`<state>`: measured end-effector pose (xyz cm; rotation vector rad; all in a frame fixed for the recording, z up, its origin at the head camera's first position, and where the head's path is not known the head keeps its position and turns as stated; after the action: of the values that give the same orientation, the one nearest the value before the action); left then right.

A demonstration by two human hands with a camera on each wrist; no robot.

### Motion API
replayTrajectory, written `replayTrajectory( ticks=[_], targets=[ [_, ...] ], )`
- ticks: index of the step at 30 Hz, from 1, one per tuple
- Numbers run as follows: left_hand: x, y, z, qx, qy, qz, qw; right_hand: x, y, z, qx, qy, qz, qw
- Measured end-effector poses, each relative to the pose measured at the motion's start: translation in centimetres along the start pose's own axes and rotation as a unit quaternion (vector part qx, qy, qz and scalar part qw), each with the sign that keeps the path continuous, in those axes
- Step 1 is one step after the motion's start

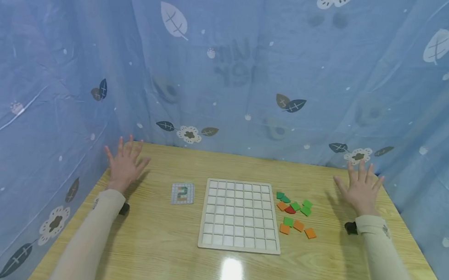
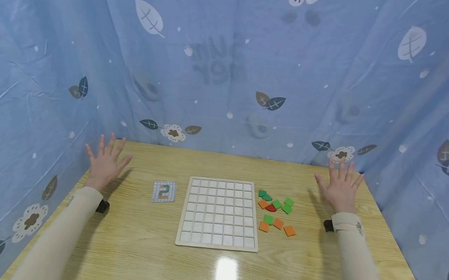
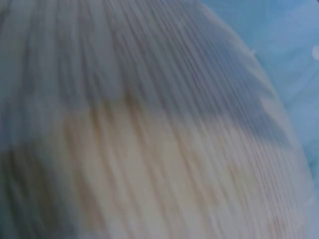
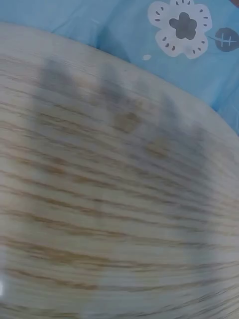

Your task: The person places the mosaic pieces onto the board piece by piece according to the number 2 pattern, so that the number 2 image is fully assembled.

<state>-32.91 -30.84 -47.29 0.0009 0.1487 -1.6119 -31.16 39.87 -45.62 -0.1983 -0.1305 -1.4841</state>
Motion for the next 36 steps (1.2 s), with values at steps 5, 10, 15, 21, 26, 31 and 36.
replayTrajectory(
  ticks=[5,10,15,21,26,31,36],
  targets=[
    [-0.6,-0.2,-0.5,0.004,0.008,-0.004,0.9999,0.4,0.0,-0.8,0.014,-0.014,0.004,1.0],
    [-1.3,0.1,-0.7,0.025,0.019,-0.003,0.9995,1.3,-0.2,-1.7,0.024,-0.021,0.01,0.999],
    [-2.1,0.7,-0.5,0.034,0.023,0.002,0.9992,2.4,-0.1,-2.1,0.022,-0.03,0.031,0.999],
    [-3.3,1.3,-0.8,0.046,0.035,0.0,0.9983,3.4,0.1,-2.4,0.016,-0.037,0.057,0.998],
    [-4.5,1.7,-1.0,0.054,0.062,-0.007,0.9966,4.4,0.5,-2.6,0.011,-0.054,0.077,0.995],
    [-5.8,2.1,-1.4,0.049,0.07,-0.02,0.9961,5.4,0.8,-2.7,0.004,-0.062,0.098,0.993],
    [-7.1,2.4,-1.5,0.049,0.08,-0.033,0.995,6.4,1.1,-3.0,0.017,-0.073,0.132,0.988]
  ],
)
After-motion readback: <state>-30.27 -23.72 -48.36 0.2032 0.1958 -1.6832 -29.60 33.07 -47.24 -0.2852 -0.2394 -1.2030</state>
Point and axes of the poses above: each hand's wrist, its own y-axis away from the middle knuckle, its own z-axis out of the back of the hand, x = y × z, the point moved 2 cm from there along -y, towards the middle knuckle, and after that the axes turned 14 degrees about x, right-handed, at the moved point
